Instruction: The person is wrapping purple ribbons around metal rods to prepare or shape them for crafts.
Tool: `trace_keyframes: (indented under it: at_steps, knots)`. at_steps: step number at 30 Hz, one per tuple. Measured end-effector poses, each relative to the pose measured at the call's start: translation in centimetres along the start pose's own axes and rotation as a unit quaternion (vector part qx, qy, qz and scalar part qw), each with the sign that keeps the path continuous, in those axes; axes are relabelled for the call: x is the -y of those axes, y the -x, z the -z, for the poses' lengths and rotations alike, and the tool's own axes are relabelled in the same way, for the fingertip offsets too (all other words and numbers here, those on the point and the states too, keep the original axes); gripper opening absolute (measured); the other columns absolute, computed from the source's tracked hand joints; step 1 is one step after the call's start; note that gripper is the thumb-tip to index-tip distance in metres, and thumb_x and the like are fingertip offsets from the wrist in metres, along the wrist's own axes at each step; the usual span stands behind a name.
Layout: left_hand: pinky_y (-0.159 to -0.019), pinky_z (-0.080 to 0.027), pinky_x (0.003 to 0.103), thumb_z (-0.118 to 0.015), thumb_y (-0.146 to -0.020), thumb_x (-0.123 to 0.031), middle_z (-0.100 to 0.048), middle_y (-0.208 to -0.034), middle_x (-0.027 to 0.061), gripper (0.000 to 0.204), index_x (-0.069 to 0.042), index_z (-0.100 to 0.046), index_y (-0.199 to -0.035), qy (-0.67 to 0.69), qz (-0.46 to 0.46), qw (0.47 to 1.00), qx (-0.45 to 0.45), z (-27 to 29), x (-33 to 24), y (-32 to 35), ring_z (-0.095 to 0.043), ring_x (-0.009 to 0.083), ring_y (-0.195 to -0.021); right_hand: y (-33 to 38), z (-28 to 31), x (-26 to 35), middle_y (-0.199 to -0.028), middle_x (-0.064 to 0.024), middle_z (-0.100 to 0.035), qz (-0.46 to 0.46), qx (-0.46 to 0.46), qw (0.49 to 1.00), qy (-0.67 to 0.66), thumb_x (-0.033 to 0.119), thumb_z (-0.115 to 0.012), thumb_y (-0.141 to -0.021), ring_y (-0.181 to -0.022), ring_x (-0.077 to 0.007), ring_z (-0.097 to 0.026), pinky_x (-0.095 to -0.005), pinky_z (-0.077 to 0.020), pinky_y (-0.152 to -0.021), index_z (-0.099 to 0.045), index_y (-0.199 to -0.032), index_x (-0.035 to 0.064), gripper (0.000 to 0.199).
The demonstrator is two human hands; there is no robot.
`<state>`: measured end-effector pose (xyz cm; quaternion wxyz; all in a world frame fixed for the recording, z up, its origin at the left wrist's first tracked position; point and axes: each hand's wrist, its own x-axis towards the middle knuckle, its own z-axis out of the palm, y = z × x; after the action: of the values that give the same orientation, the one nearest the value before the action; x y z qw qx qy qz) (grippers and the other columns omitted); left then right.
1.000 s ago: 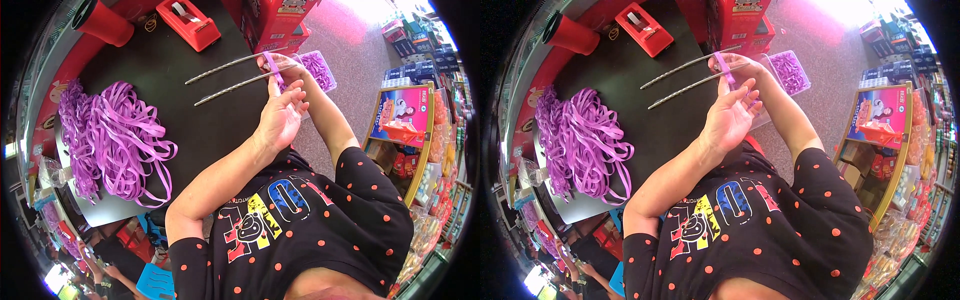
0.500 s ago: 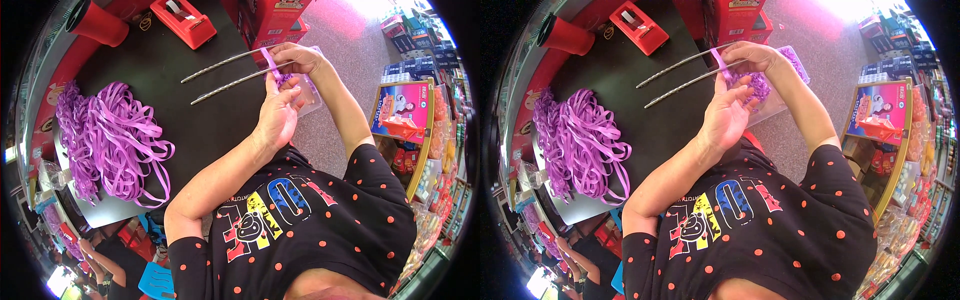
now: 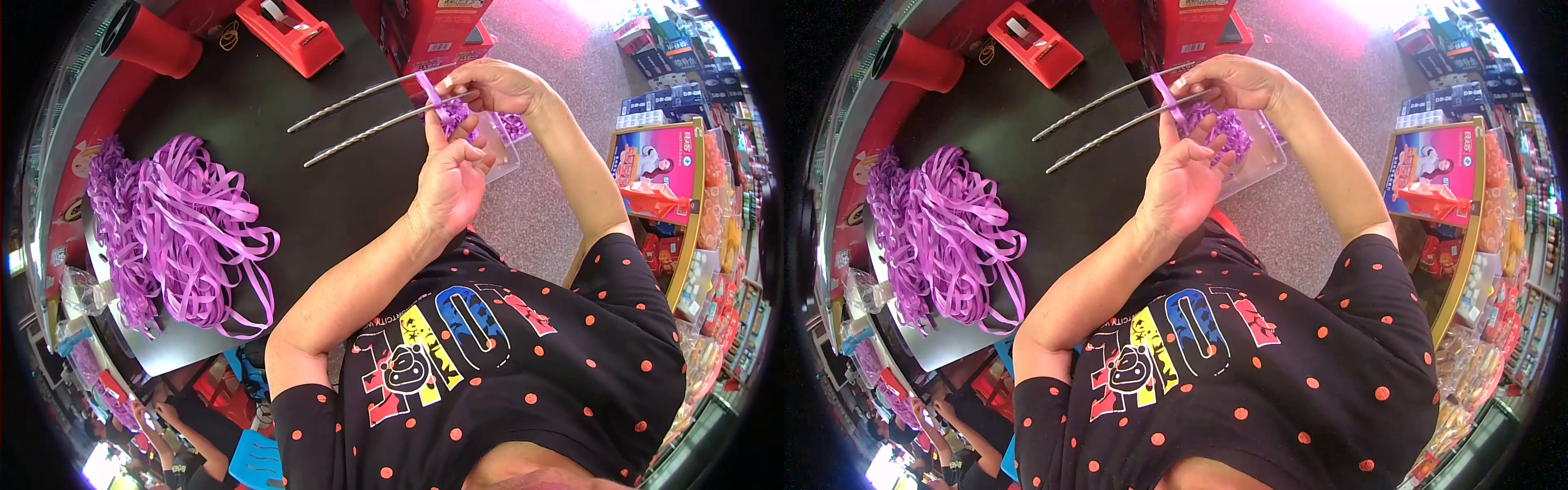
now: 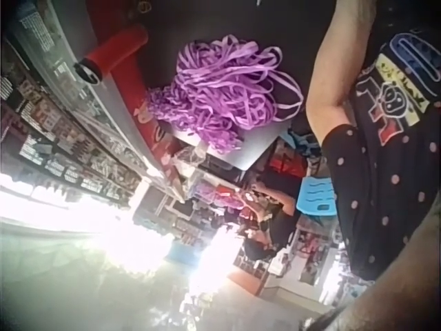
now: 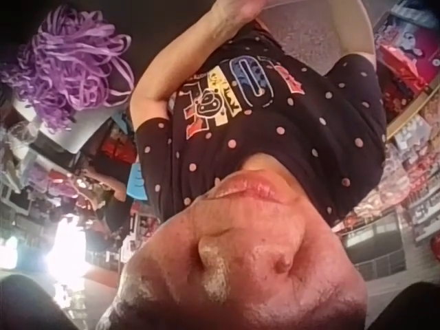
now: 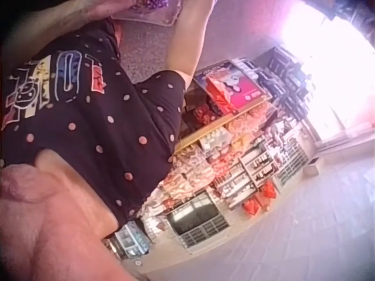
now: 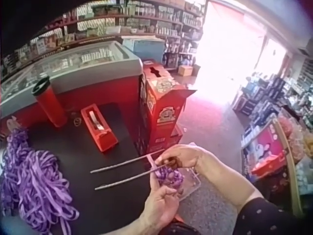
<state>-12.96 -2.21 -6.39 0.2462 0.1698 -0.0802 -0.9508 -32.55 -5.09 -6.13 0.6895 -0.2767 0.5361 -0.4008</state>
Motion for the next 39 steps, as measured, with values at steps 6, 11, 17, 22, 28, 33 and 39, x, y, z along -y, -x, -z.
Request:
trace_keyframes:
  at_steps: [6, 11, 17, 22, 28, 33, 39]
  knots:
    - [-0.094, -0.03, 0.041, -0.048, -0.073, 0.002, -0.04, -0.123, 0.001, 0.09, -0.036, -0.012, -0.145, 0.009, 0.0, 1.0, 0.016, 0.3, 0.0, -0.2, -0.037, 0.0193, -0.107, 0.9, 0.6, 0.0, -0.071, 0.008, -0.054, 0.016, -0.026, 1.0, 0.001, 0.021, -0.061, -0.088, -0.061, -0.0025, -0.044, -0.0168, -0.0404, -0.058, -0.069, -0.097, 0.0039, 0.021]
    - [-0.096, -0.034, 0.041, -0.05, -0.073, -0.001, -0.048, -0.117, 0.0043, 0.075, -0.03, -0.027, -0.138, 0.034, 0.006, 0.999, 0.008, 0.2, -0.3, -0.1, -0.044, 0.021, -0.106, -0.5, 0.9, -1.5, -0.086, -0.0009, -0.065, 0.039, -0.01, 0.999, 0.021, 0.019, -0.064, -0.088, -0.074, -0.0082, -0.06, -0.0222, -0.0496, -0.067, -0.066, -0.099, 0.0042, 0.019]
    - [-0.096, -0.034, 0.04, -0.054, -0.072, -0.006, -0.048, -0.118, 0.0042, 0.075, -0.027, -0.028, -0.139, 0.031, 0.006, 0.999, -0.009, -0.2, -0.7, 0.3, -0.044, 0.0211, -0.106, -3.0, 0.8, -2.5, -0.091, -0.0045, -0.067, -0.008, 0.087, 0.995, -0.038, 0.017, -0.065, -0.086, -0.078, -0.0127, -0.064, -0.0257, -0.0532, -0.073, -0.065, -0.102, 0.0027, 0.021]
    - [-0.096, -0.034, 0.039, -0.057, -0.071, -0.009, -0.047, -0.119, 0.0046, 0.075, -0.027, -0.029, -0.139, 0.025, 0.012, 1.0, -0.01, -0.2, -0.8, 0.3, -0.042, 0.0217, -0.108, -6.2, 1.0, -4.1, -0.086, -0.0034, -0.064, 0.052, 0.2, 0.975, -0.076, 0.014, -0.068, -0.083, -0.075, -0.0122, -0.061, -0.0256, -0.0514, -0.067, -0.062, -0.098, 0.0007, 0.021]
    - [-0.096, -0.034, 0.039, -0.057, -0.071, -0.01, -0.047, -0.121, 0.0051, 0.075, -0.027, -0.029, -0.139, 0.033, 0.021, 0.999, -0.02, -0.1, -0.8, 0.2, -0.043, 0.0212, -0.108, -8.4, 1.5, -5.0, -0.084, -0.0044, -0.062, 0.049, 0.272, 0.957, -0.087, 0.016, -0.07, -0.083, -0.075, -0.0131, -0.06, -0.0264, -0.0511, -0.069, -0.061, -0.096, 0.0003, 0.023]
    - [-0.096, -0.035, 0.038, -0.057, -0.072, -0.01, -0.047, -0.12, 0.0051, 0.075, -0.028, -0.03, -0.139, 0.041, 0.025, 0.999, -0.025, -0.4, -0.8, 0.3, -0.045, 0.0206, -0.107, -6.3, 2.2, -4.6, -0.086, -0.0027, -0.062, 0.084, 0.195, 0.975, 0.065, 0.017, -0.07, -0.082, -0.071, -0.0097, -0.057, -0.0237, -0.0469, -0.063, -0.063, -0.101, 0.0014, 0.026]
    - [-0.097, -0.033, 0.04, -0.057, -0.073, -0.011, -0.046, -0.121, 0.0051, 0.075, -0.03, -0.029, -0.139, 0.044, 0.018, 0.998, -0.031, -0.2, -0.6, 0.2, -0.044, 0.0213, -0.107, 1.8, -0.9, 2.0, -0.084, -0.0021, -0.061, 0.017, -0.075, 0.914, 0.399, 0.021, -0.066, -0.083, -0.073, -0.0069, -0.055, -0.0251, -0.0439, -0.061, -0.064, -0.1, 0.0023, 0.026]
